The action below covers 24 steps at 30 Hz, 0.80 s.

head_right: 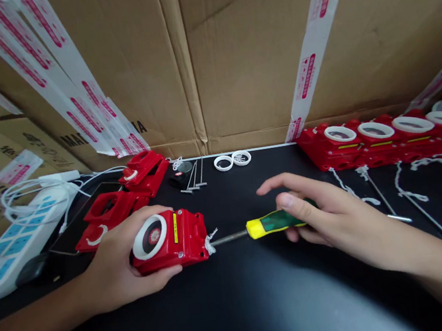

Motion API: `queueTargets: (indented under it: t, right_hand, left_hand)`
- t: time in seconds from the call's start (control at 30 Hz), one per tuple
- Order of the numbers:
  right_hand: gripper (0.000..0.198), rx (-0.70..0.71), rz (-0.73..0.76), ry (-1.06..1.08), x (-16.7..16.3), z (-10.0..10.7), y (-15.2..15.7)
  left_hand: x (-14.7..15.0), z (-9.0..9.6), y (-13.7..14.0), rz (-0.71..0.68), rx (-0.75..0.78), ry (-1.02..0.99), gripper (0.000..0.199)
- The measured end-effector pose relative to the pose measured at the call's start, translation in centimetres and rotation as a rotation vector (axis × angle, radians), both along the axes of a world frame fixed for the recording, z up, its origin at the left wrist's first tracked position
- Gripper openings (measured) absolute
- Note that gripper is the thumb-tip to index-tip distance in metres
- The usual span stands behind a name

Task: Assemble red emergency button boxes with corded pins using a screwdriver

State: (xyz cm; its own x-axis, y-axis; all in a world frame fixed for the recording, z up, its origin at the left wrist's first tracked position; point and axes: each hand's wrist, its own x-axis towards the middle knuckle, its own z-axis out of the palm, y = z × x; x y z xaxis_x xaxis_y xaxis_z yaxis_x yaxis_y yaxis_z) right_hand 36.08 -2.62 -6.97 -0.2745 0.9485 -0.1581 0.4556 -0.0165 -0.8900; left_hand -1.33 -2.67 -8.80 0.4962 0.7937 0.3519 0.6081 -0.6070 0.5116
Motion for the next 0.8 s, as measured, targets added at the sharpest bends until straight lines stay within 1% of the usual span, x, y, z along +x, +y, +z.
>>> queueTargets:
  t: [0.03,0.1,0.23,0.33,0.4,0.5,0.67,0.73,0.8]
  right_hand:
    - [0.057,-0.024,-0.020,-0.038,0.06,-0.10,-0.09]
    - [0.054,0.002,-0.019,-0.096,0.28,-0.11,-0.17]
    - [0.046,0.174,0.054,-0.081,0.75,0.39,0.08]
    - [0.040,0.242,0.086,-0.071,0.89,0.59,0.34]
    - [0.031,0.213,0.090,-0.025,0.80,0.60,0.45]
    - [0.027,0.138,0.069,0.095,0.55,0.58,0.54]
    - [0.024,0.104,-0.017,0.165,0.42,0.62,0.70]
    - [0.025,0.100,-0.040,0.183,0.41,0.66,0.77]
    - [0.026,0.098,-0.054,0.199,0.35,0.66,0.81]
  left_hand:
    - [0.01,0.02,0.01,0.000,-0.001,0.004,0.075]
    - [0.04,0.04,0.03,0.007,0.000,0.010,0.075]
    - [0.09,0.07,0.00,0.025,-0.011,0.012,0.074]
    - [0.13,0.15,-0.04,0.034,-0.023,0.009,0.075]
    - [0.14,0.22,-0.05,0.032,-0.029,0.008,0.075]
    - [0.10,0.17,-0.03,0.019,-0.033,0.021,0.074]
    - [-0.05,-0.54,0.19,0.072,0.097,-0.041,0.086]
    - [-0.11,-0.74,0.32,0.067,0.094,0.002,0.082]
    - [-0.13,-0.71,0.46,0.031,0.076,0.092,0.072]
